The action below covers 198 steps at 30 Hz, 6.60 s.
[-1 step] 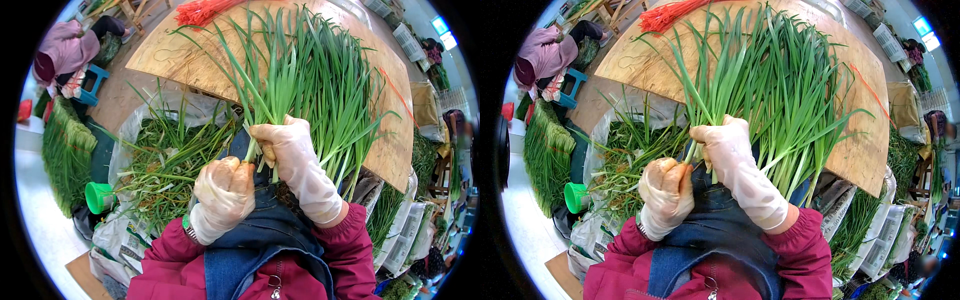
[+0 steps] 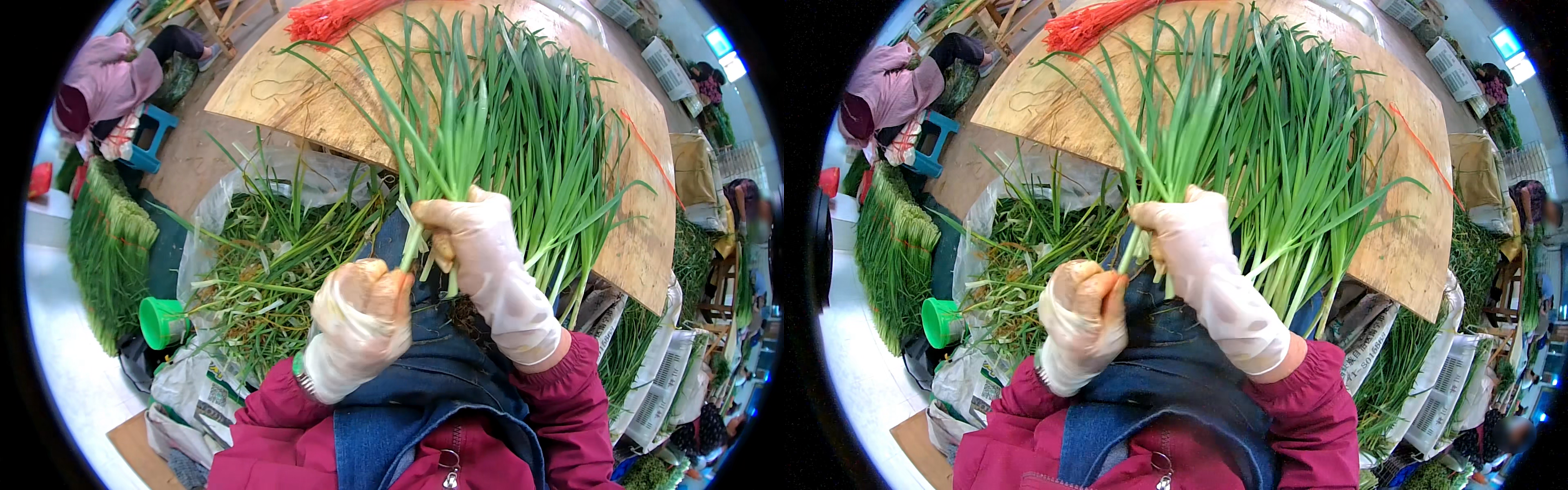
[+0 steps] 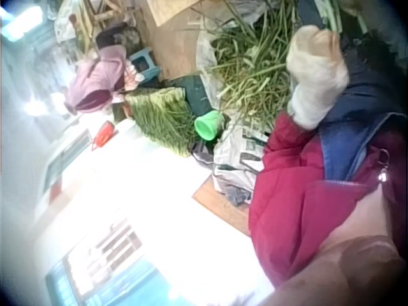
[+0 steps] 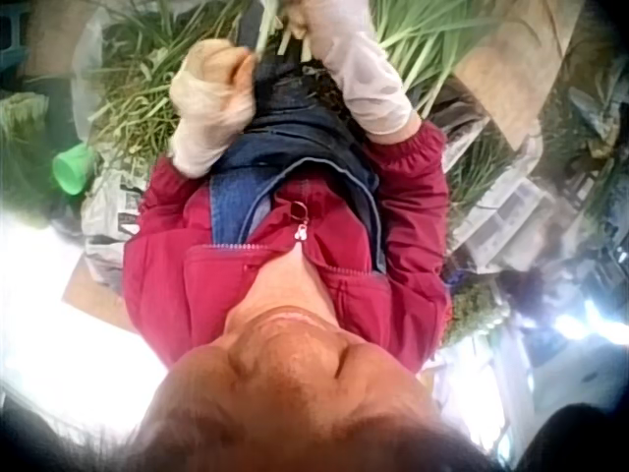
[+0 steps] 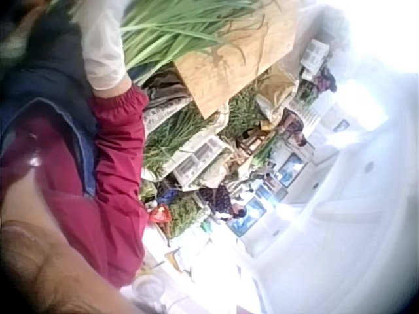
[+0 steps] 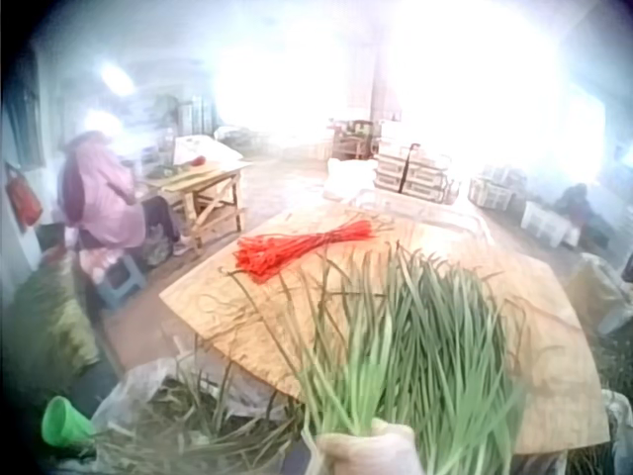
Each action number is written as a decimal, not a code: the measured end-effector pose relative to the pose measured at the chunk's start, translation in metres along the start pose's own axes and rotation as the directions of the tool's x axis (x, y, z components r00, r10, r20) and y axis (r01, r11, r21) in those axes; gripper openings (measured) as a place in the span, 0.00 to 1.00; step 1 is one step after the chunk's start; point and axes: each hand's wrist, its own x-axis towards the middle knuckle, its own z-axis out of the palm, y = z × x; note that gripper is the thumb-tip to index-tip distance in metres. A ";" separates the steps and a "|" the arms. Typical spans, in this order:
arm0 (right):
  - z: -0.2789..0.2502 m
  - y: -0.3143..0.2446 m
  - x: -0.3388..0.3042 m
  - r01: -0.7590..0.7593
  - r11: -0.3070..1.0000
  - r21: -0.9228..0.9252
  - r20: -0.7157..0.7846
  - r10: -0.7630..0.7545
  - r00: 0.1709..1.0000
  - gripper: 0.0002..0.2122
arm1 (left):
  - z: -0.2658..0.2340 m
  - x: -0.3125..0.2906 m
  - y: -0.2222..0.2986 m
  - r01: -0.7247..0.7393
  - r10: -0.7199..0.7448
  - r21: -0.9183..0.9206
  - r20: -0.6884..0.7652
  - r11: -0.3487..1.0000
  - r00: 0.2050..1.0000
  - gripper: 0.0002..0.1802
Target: The person cleans and sorts garlic sprouts by removing damaged leaves and debris from the stalks before placing them onto a wooden board.
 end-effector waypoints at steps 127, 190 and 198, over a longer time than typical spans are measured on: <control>-0.043 0.002 -0.008 0.025 1.000 0.011 0.086 -0.026 0.996 0.10 | 0.017 0.031 0.006 0.872 -0.412 -0.488 0.802 -0.034 0.432 0.07; -0.052 -0.004 -0.023 0.138 0.988 0.071 0.038 -0.141 0.989 0.11 | 0.040 0.023 -0.028 0.922 -0.373 -0.376 0.845 0.094 0.383 0.13; -0.057 0.004 -0.022 -0.024 0.998 0.058 0.009 0.024 1.000 0.09 | 0.022 0.030 0.013 0.821 -0.383 -0.569 0.771 -0.051 0.510 0.13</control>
